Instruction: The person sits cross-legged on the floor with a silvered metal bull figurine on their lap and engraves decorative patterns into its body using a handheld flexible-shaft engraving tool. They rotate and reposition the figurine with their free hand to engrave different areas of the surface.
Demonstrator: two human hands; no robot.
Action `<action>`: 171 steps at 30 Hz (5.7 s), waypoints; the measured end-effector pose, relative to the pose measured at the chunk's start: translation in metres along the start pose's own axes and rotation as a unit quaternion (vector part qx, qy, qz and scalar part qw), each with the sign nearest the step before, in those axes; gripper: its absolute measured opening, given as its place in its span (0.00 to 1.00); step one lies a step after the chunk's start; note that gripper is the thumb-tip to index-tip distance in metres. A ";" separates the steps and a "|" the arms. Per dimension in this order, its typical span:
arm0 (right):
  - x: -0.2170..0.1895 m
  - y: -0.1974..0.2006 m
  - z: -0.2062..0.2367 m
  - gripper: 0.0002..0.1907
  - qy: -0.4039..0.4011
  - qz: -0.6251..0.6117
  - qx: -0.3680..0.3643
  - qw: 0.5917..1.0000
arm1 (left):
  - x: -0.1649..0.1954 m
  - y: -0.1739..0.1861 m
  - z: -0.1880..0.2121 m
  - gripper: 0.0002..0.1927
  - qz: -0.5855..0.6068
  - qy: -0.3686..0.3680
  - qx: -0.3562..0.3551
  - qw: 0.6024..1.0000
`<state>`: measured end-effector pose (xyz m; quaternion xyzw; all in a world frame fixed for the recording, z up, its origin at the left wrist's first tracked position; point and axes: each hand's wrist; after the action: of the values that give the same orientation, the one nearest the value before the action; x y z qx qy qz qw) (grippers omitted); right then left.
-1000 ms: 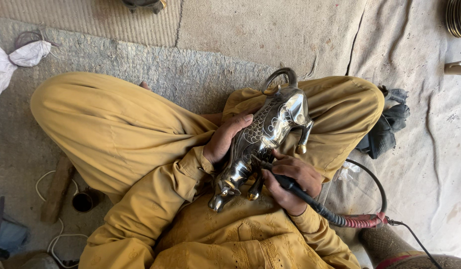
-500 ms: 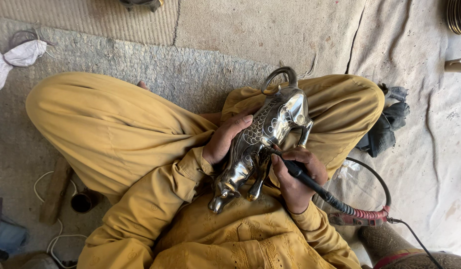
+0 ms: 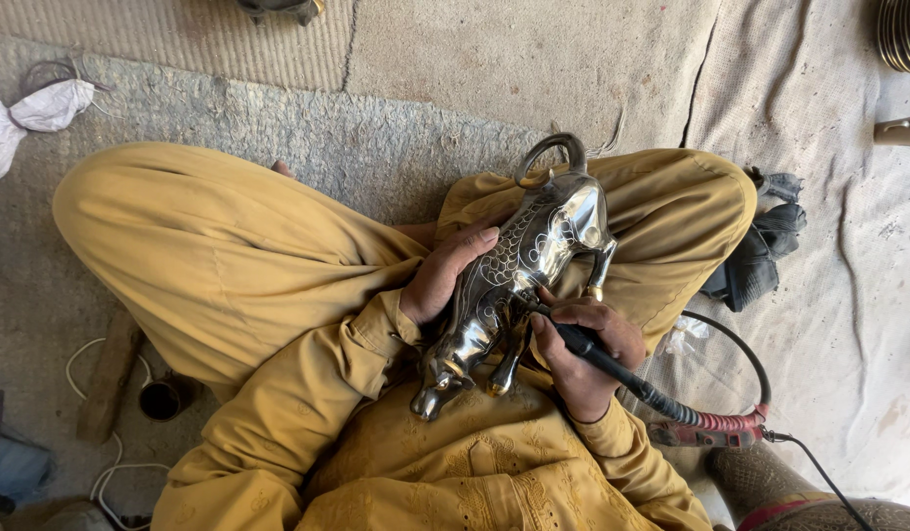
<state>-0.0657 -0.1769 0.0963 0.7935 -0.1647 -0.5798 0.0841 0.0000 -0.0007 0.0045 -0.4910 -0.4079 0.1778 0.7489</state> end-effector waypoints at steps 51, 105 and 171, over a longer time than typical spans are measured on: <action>-0.024 -0.006 -0.008 0.10 0.058 0.041 -0.070 0.995 | 0.011 -0.007 0.004 0.18 -0.340 -0.212 0.062 0.914; -0.022 -0.001 -0.009 0.11 0.062 0.067 -0.117 0.989 | 0.016 -0.011 0.006 0.12 -0.364 -0.202 0.068 0.907; -0.012 0.004 -0.002 0.11 0.127 0.021 -0.152 0.980 | 0.041 -0.013 0.007 0.09 -0.516 -0.194 -0.047 0.833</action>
<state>-0.0682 -0.1764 0.1087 0.8350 -0.0790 -0.4904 0.2366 0.0174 0.0253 0.0357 -0.1993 -0.7467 -0.1621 0.6135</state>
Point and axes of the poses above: each hand's wrist, its own z-axis away from the middle knuckle, its own y-axis out of the back of the hand, x = y × z, and after that the axes turned 2 degrees about x, right-handed
